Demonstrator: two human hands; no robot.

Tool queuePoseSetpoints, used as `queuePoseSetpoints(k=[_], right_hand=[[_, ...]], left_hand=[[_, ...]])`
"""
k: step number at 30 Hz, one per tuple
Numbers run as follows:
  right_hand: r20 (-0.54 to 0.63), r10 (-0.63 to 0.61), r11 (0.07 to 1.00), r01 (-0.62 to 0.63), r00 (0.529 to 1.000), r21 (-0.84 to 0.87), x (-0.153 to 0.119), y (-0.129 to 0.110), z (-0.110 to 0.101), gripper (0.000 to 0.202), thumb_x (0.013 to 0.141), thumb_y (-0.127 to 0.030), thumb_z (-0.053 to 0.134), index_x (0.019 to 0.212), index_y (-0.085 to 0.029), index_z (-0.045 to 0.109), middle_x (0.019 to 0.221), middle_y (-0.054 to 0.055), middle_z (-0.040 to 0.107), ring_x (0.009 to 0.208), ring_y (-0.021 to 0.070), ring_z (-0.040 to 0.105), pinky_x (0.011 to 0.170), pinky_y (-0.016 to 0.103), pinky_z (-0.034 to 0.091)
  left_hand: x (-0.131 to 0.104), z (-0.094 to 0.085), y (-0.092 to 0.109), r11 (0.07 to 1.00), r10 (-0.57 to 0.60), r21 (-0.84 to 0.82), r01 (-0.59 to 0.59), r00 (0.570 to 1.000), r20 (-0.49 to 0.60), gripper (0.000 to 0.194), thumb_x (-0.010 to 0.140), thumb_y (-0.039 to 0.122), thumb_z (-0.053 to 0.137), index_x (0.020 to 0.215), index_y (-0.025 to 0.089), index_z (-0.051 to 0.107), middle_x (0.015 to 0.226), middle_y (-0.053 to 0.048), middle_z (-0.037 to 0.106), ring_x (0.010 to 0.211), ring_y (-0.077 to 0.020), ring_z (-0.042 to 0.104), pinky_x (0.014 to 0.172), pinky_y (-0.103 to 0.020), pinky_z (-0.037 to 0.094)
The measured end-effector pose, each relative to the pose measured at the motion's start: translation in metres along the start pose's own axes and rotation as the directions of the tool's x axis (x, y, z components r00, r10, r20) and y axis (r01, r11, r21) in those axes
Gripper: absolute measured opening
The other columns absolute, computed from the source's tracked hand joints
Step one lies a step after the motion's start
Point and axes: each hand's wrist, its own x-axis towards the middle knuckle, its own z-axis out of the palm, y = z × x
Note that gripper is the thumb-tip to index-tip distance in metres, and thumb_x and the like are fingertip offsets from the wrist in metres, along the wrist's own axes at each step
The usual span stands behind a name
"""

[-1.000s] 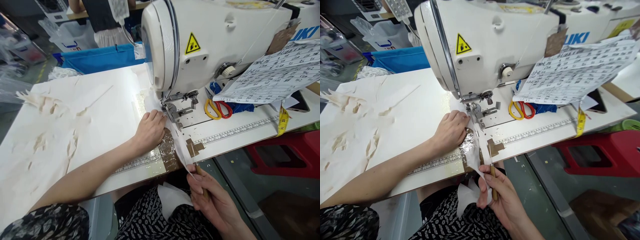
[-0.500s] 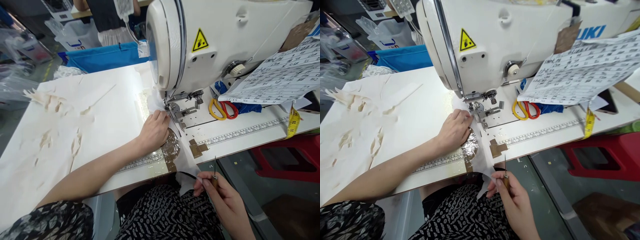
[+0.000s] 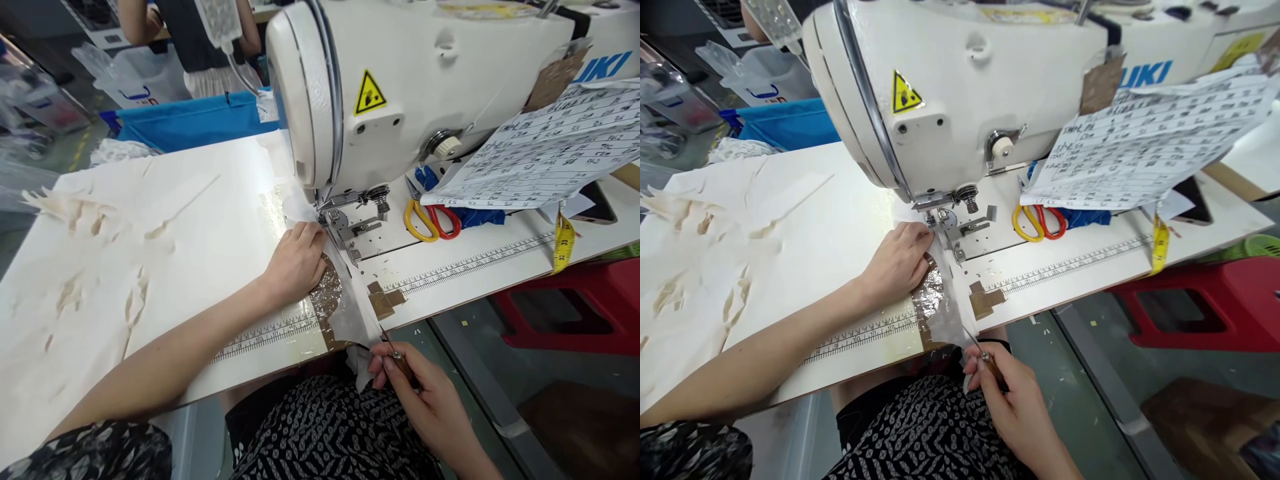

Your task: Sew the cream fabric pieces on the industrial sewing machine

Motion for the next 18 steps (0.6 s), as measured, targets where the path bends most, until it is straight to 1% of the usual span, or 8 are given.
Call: queuePoseSetpoints(k=[4,7,9,12,14,18], right_hand=[[-0.013,-0.022,1.000,0.022,1.000,-0.009,0.006,-0.002,0.001,0.020,0.104,-0.031,0.044,0.107,-0.020,0.062,0.083,0.003,0.067,0.066,0.0118,0.066,0.065,0.019,0.055],[-0.020,-0.038,0.999,0.038,0.999,-0.004,0.008,-0.002,0.002,0.019,0.103,-0.030,0.045,0.106,-0.020,0.061,0.083,0.003,0.067,0.066,0.0119,0.066,0.065,0.020,0.055],[-0.017,-0.035,0.999,0.035,0.999,0.006,0.008,-0.002,0.002,0.019,0.103,-0.029,0.045,0.107,-0.020,0.061,0.084,0.003,0.067,0.066,0.0118,0.066,0.065,0.020,0.055],[-0.010,-0.034,0.999,0.034,0.999,0.023,0.008,-0.002,0.004,0.018,0.104,-0.028,0.046,0.109,-0.021,0.061,0.085,0.002,0.067,0.066,0.0107,0.066,0.066,0.018,0.055],[-0.010,-0.035,0.999,0.035,0.999,0.026,0.009,-0.003,0.004,0.017,0.103,-0.028,0.046,0.108,-0.021,0.061,0.084,0.002,0.067,0.065,0.0104,0.067,0.066,0.018,0.055],[-0.007,-0.013,1.000,0.013,1.000,0.026,0.011,-0.006,0.003,0.019,0.103,-0.030,0.047,0.109,-0.021,0.062,0.084,0.002,0.068,0.065,0.0115,0.067,0.066,0.019,0.056]], left_hand=[[-0.002,0.001,-0.005,1.000,0.002,-0.010,-0.002,0.999,-0.035,0.042,0.095,0.019,0.035,0.129,0.006,0.056,0.128,-0.018,0.057,0.115,-0.0294,0.052,0.098,-0.045,0.047],[-0.006,0.000,-0.005,1.000,-0.003,-0.016,0.002,1.000,-0.021,0.045,0.096,0.021,0.034,0.135,0.005,0.052,0.136,-0.018,0.054,0.125,-0.0301,0.048,0.106,-0.046,0.042],[-0.009,0.000,-0.003,1.000,0.004,0.006,-0.004,1.000,-0.029,0.046,0.096,0.022,0.035,0.136,0.003,0.052,0.138,-0.019,0.052,0.127,-0.0310,0.046,0.108,-0.047,0.039],[-0.009,0.000,0.000,0.999,0.034,0.044,-0.031,0.997,-0.071,0.045,0.095,0.021,0.035,0.130,0.003,0.056,0.132,-0.019,0.056,0.123,-0.0306,0.049,0.105,-0.046,0.040],[-0.009,0.000,0.002,0.997,0.051,0.059,-0.046,0.995,-0.089,0.043,0.095,0.021,0.035,0.126,0.005,0.058,0.128,-0.018,0.058,0.118,-0.0293,0.051,0.103,-0.044,0.042],[-0.009,-0.001,0.006,0.996,0.065,0.069,-0.060,0.995,-0.081,0.040,0.094,0.021,0.038,0.125,0.007,0.059,0.129,-0.017,0.058,0.119,-0.0294,0.051,0.103,-0.045,0.042]])
